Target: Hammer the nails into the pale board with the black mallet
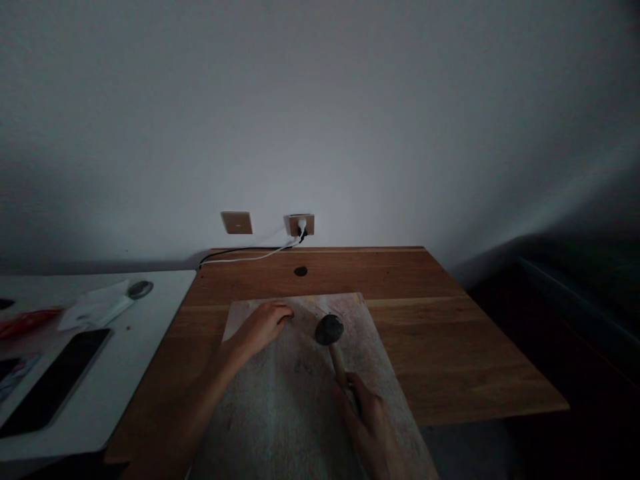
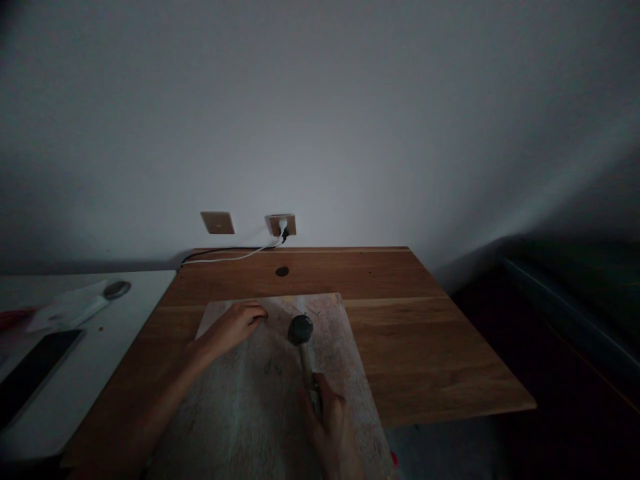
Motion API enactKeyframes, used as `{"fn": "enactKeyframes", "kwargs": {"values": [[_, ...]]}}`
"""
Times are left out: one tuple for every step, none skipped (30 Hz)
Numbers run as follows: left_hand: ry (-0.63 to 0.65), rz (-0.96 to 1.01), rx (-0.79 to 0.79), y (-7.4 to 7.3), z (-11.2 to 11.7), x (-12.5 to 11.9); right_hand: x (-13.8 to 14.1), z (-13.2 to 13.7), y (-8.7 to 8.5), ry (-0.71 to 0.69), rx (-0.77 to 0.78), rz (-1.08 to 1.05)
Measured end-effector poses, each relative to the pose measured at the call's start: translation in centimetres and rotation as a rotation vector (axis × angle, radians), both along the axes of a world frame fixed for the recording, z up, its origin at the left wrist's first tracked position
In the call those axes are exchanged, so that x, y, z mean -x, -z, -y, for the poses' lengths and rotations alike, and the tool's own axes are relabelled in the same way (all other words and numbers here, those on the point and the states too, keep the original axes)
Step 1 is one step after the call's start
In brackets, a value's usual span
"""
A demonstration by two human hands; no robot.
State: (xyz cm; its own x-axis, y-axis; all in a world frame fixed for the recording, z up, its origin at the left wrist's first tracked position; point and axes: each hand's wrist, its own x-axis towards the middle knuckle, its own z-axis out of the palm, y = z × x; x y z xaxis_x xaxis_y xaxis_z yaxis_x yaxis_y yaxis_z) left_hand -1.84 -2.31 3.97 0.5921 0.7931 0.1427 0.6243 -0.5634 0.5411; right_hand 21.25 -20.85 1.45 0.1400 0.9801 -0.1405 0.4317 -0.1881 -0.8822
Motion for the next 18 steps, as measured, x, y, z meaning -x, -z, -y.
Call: {"fn": "enactKeyframes", "kwargs": {"values": [[0.003,-0.012,-0.005,-0.1,0.0,-0.1,0.0,0.0,0.0,-0.002,-0.003,0.001],[0.004,-0.021,-0.009,-0.1,0.0,-0.1,0.0,0.0,-0.1,-0.007,-0.006,0.003],[0.004,-0.025,-0.01,-0.2,-0.1,-0.3,0.0,0.0,-0.2,-0.01,-0.007,0.007],[0.003,-0.02,-0.008,-0.1,-0.1,-0.4,0.0,0.0,-0.3,-0.013,-0.003,0.009],[0.001,-0.005,-0.001,-0.1,-0.2,-0.6,0.0,0.0,-0.5,-0.017,0.007,0.007],[-0.002,0.021,0.011,0.1,-0.2,-0.7,0.0,0.0,-0.6,-0.023,0.02,0.0],[-0.011,0.055,0.023,0.4,-0.1,-1.0,-0.1,0.0,-0.7,-0.026,0.03,-0.007],[-0.032,0.093,0.032,0.7,0.0,-1.2,-0.1,-0.1,-0.7,-0.029,0.039,-0.011],[-0.065,0.129,0.035,1.1,0.1,-1.4,-0.1,-0.1,-0.7,-0.032,0.044,-0.015],[-0.104,0.162,0.033,1.5,0.2,-1.6,-0.1,-0.1,-0.6,-0.029,0.041,-0.016],[-0.147,0.189,0.024,2.0,0.4,-1.8,-0.1,-0.1,-0.4,-0.021,0.035,-0.013],[-0.188,0.211,0.011,2.5,0.7,-2.0,-0.1,-0.1,-0.3,-0.013,0.031,-0.01],[-0.22,0.229,0.0,2.9,0.9,-2.1,-0.1,-0.1,-0.1,-0.012,0.028,-0.008],[-0.241,0.245,-0.009,3.2,1.1,-2.2,0.0,-0.1,0.1,-0.01,0.024,-0.006],[-0.254,0.259,-0.018,3.4,1.2,-2.3,0.0,0.0,0.2,-0.006,0.017,-0.005],[-0.265,0.27,-0.028,3.6,1.4,-2.3,0.1,0.0,0.2,0.001,0.01,-0.005],[-0.275,0.278,-0.038,3.7,1.5,-2.4,0.1,0.0,0.2,0.005,0.006,-0.008],[-0.285,0.282,-0.045,3.7,1.5,-2.3,0.1,0.0,0.1,0.011,0.002,-0.013]]}}
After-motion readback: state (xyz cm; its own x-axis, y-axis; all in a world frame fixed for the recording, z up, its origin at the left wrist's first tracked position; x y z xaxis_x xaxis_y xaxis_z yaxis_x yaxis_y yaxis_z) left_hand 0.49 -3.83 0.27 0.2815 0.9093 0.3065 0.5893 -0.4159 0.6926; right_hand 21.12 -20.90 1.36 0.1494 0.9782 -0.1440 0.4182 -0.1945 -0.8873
